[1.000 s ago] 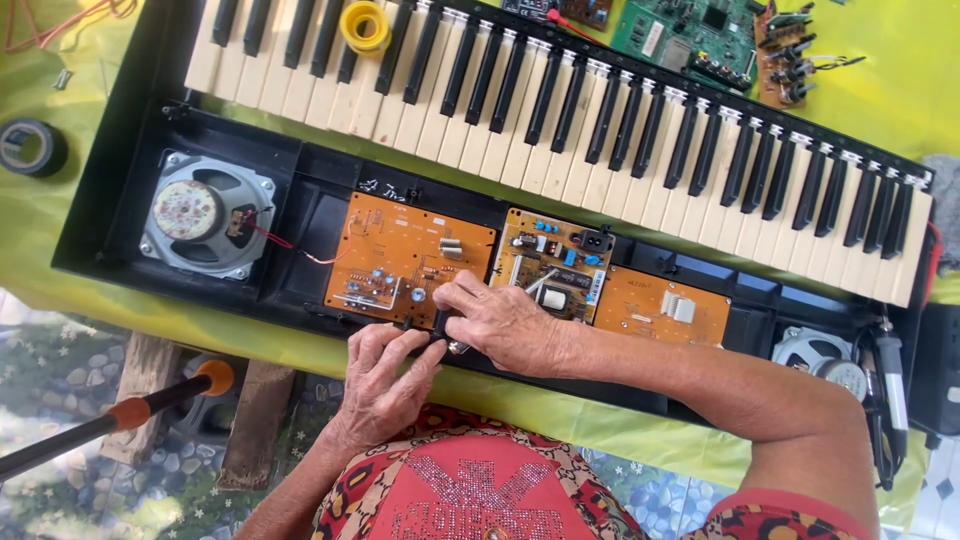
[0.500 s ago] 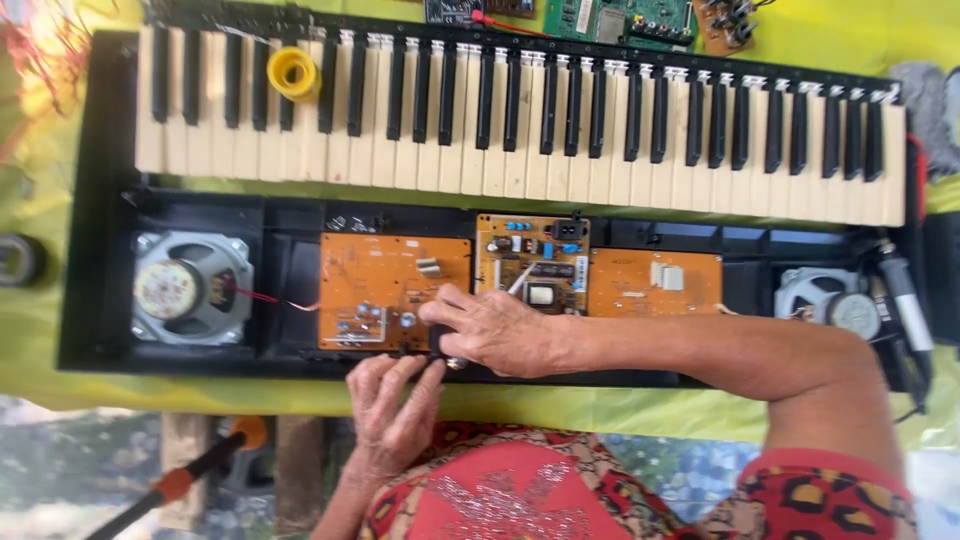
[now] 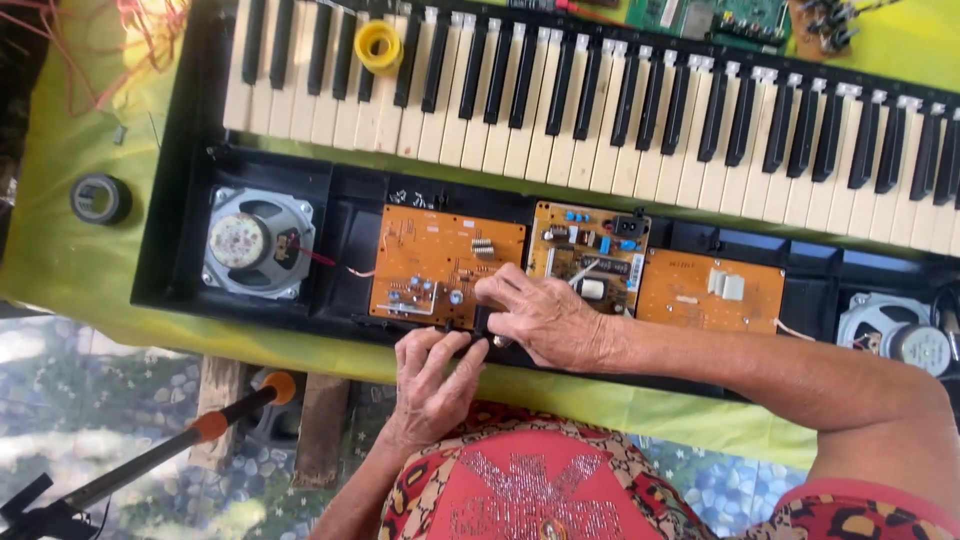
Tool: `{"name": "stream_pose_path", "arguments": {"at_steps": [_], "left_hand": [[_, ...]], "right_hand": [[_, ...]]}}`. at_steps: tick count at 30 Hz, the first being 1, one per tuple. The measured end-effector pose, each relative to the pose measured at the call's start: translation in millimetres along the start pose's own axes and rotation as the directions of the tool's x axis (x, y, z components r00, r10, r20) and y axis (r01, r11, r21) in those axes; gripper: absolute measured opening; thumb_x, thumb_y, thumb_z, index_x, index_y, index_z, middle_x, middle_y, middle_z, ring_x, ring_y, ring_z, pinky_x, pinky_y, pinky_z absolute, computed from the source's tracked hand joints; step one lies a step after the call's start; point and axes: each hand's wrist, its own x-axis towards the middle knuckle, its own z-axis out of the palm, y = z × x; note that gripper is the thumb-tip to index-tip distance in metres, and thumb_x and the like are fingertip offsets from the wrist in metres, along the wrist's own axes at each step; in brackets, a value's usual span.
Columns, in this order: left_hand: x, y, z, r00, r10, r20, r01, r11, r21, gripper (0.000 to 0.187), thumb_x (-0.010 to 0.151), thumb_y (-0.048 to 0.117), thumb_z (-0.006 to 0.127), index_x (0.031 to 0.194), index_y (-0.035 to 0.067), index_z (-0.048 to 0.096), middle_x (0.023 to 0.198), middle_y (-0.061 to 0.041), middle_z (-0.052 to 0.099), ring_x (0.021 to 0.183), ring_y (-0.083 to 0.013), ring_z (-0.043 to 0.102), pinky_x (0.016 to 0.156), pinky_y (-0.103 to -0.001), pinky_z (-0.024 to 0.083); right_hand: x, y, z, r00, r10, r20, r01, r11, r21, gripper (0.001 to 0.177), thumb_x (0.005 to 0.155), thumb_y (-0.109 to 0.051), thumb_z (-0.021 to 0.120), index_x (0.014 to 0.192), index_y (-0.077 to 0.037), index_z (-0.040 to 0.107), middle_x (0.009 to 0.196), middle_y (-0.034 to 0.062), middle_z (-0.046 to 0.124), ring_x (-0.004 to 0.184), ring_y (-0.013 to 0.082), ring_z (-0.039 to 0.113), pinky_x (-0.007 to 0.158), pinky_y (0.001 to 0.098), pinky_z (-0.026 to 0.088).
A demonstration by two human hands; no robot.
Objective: The person works on the internal circuit boards of a disassembled electronic keyboard. They use a soldering iron to apply heat to components on the orange PCBs, handling wires and small parts while the keyboard remains open on a yellow-covered table.
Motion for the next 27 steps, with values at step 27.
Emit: {"name": "stream_pose_path", "arguments": {"at_steps": [27], "left_hand": [[-2.8,-1.9,3.6,0.999,0.027,0.042,-0.028,0.999,0.038,0.022,0.103,0.017,0.063,0.123,0.012,0.07,0.116,-0.009,0.061,0.098,-0.0293,0.054,0.089,-0.048,0.043]], "right_hand": [[-6.8,2.9,18.1,0.973,0.199,0.116,-0.187,0.977,-0.105,0.009,0.083,-0.008,0.064,0.078,-0.015,0.065,0.103,0.0055,0.051,0.096,0.0261,0.05,0.03,0.0362,0.044]]}}
